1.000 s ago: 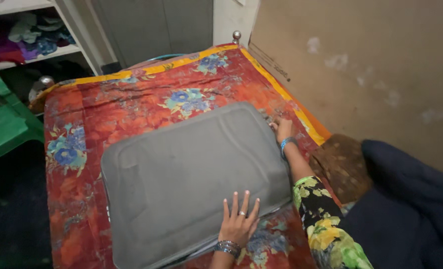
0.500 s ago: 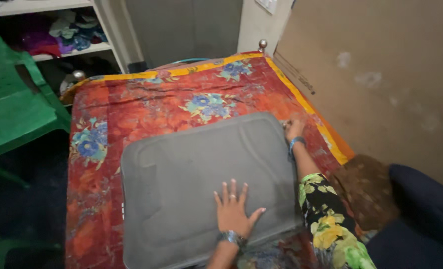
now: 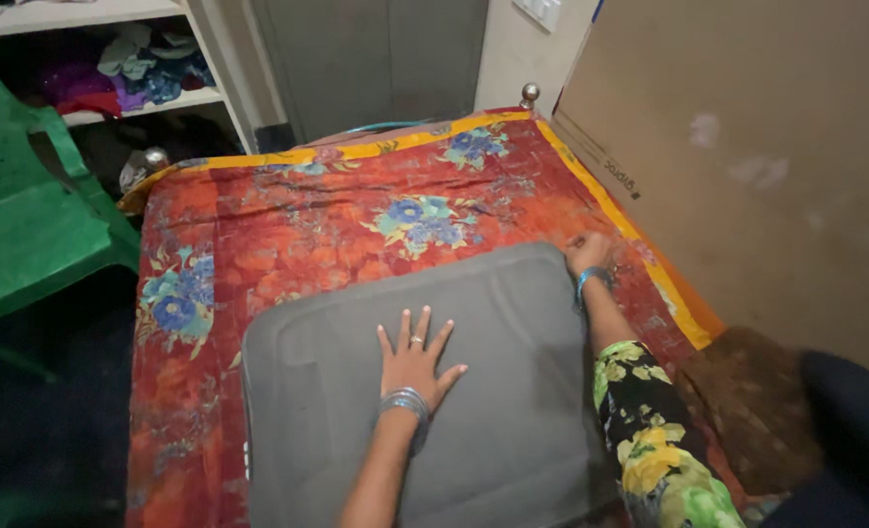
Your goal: The person unzips a gray suitcase on a bed, removes various clothes including pants and shirts, and places them onto a green chair.
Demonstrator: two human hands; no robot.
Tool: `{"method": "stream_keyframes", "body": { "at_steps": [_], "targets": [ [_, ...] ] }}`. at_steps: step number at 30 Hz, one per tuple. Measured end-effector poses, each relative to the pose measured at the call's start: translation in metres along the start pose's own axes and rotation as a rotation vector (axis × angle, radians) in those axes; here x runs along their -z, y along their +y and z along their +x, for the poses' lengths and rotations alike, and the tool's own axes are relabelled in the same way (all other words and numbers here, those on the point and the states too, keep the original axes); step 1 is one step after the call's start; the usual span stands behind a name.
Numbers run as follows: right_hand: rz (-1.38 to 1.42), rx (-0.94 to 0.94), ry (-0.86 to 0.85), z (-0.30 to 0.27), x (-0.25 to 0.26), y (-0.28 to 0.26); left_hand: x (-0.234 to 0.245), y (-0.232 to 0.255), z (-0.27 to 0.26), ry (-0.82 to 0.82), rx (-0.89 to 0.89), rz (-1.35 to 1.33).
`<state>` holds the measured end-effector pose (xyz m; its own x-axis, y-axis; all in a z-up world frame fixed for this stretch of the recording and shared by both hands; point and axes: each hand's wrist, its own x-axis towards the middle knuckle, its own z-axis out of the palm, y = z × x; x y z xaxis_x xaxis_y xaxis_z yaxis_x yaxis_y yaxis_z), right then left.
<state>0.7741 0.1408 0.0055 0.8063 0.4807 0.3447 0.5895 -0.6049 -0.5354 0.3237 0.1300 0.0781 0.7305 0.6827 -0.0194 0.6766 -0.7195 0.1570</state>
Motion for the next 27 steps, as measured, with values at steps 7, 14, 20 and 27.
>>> {"method": "stream_keyframes", "body": {
  "at_steps": [7,14,20,27],
  "targets": [
    [0.064,0.041,0.004,0.014,-0.016,-0.01,0.004,0.0,0.001,0.025,0.001,-0.046],
    [0.24,0.263,0.096,0.031,-0.033,-0.021,0.005,0.0,0.003,0.021,0.01,-0.086],
    [0.022,0.164,0.017,0.041,-0.044,-0.028,0.002,0.0,0.005,0.017,0.006,-0.115],
    [0.005,0.377,-0.192,0.037,-0.098,-0.074,-0.005,-0.002,0.006,0.085,0.002,-0.184]
  ]
}}
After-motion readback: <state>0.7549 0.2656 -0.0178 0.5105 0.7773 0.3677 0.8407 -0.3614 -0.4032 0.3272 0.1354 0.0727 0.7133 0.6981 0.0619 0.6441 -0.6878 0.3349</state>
